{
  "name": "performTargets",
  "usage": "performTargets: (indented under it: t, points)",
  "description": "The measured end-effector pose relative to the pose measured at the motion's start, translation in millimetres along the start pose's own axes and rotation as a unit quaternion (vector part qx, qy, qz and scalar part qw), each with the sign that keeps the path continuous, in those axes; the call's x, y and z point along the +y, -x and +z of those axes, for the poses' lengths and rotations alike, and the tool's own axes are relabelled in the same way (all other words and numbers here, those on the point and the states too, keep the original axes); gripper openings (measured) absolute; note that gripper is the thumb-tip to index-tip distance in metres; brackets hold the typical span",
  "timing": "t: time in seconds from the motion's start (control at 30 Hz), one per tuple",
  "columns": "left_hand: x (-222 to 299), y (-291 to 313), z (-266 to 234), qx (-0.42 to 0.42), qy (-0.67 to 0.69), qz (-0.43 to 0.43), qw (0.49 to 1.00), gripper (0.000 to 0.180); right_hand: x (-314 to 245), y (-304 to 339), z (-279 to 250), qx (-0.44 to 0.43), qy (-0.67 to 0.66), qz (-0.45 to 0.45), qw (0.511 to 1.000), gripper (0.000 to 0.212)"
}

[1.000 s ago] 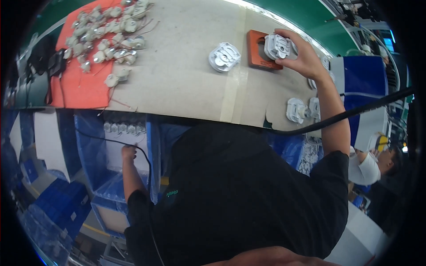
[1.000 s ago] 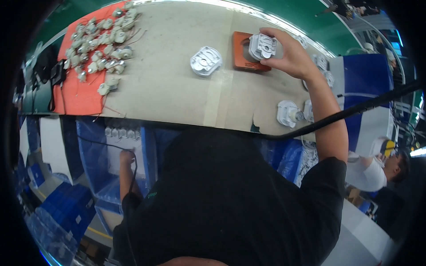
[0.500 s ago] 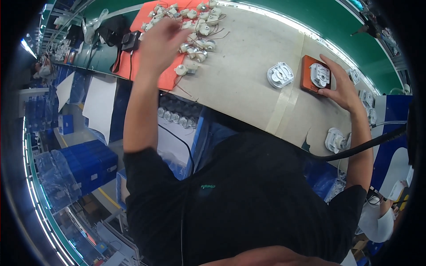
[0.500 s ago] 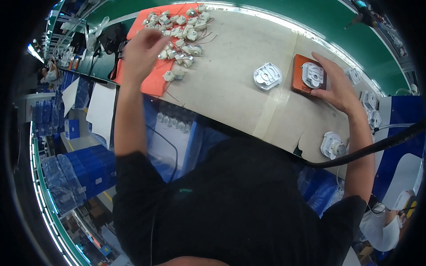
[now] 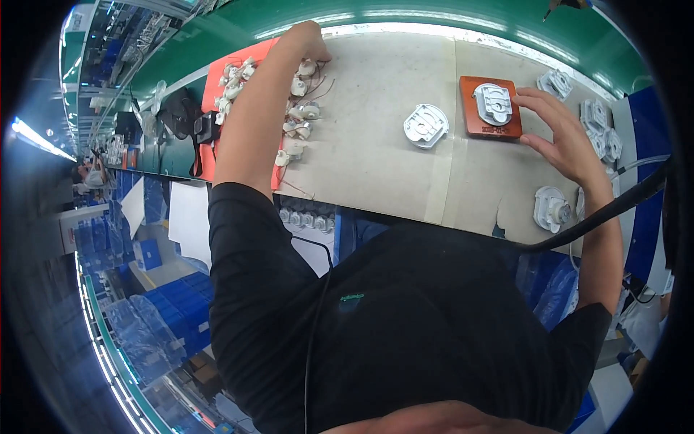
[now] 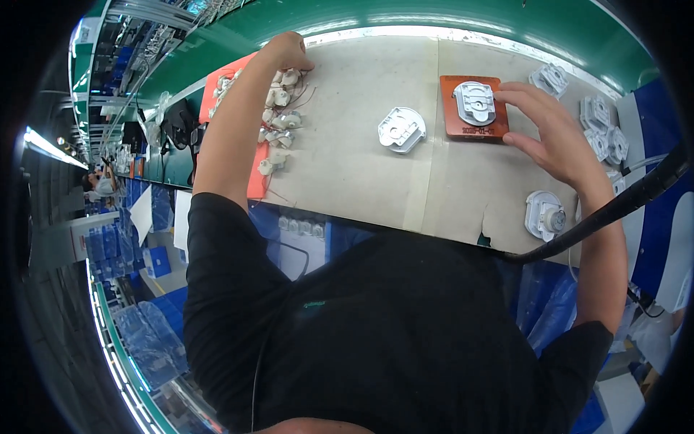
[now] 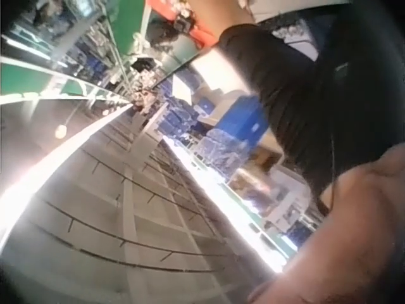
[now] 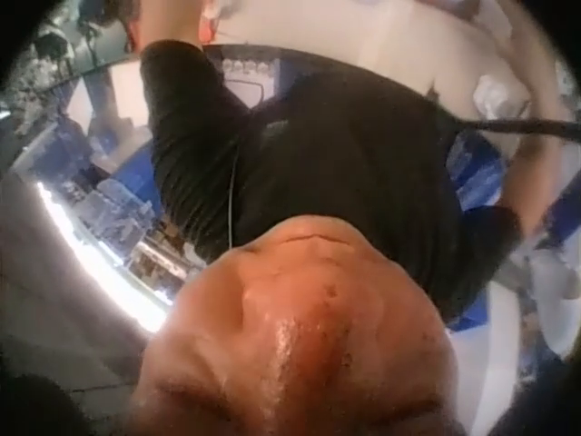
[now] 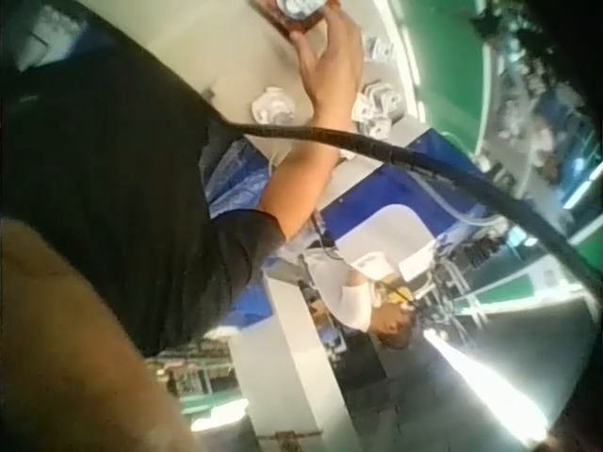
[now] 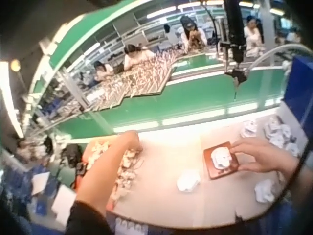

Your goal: The recorder is assembling small electronic/mechanical components on a production line using an electric screwdriver.

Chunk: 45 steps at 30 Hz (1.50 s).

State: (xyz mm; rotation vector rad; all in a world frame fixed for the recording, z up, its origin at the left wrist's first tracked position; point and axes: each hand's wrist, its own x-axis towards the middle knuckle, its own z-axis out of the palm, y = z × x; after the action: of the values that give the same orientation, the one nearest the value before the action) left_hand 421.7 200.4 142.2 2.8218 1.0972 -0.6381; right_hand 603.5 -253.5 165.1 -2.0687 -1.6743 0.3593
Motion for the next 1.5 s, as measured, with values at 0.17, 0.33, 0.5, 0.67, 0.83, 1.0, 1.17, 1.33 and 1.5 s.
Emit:
performTargets:
  t: [0.17,0.33,0.5,0.67,0.83,1.0,1.17,1.33,1.5]
  points:
    - [3.0,24.3,-21.1,0.007,0.445,0.082,0.892,0.034,8.5,3.1,-3.3,0.029,-0.001,-0.024,0.999,0.053]
    - [14.9,57.4,-34.6,0.011,0.657,0.225,0.720,0.026,11.3,9.2,-2.9,0.049,-0.008,-0.013,0.999,0.050]
    - [58.5,81.7,-34.1,-0.037,0.746,0.316,0.585,0.027,13.6,10.9,-1.8,0.052,-0.009,-0.022,0.998,0.052]
    - [121.4,98.6,-32.1,-0.083,0.717,0.288,0.629,0.025,23.7,9.3,2.5,0.090,-0.004,-0.070,0.993,0.048]
    - [186.6,107.6,-27.9,-0.023,0.568,0.276,0.775,0.034,35.3,14.0,12.7,0.132,-0.021,-0.022,0.991,0.048]
    - [229.8,113.4,-11.5,0.148,0.246,0.281,0.916,0.052,31.1,16.8,-9.7,0.109,-0.080,-0.086,0.987,0.046]
    - [250.9,120.6,-5.4,0.184,0.127,0.262,0.939,0.066,27.2,22.0,-9.1,0.128,-0.081,-0.071,0.986,0.047]
    - [248.0,110.3,-2.5,0.210,0.088,0.251,0.941,0.068,28.5,22.2,-7.3,0.132,-0.101,-0.061,0.984,0.046]
    - [252.4,117.1,4.1,0.254,0.072,0.245,0.933,0.070,33.6,20.6,-6.3,0.142,-0.109,-0.081,0.980,0.045]
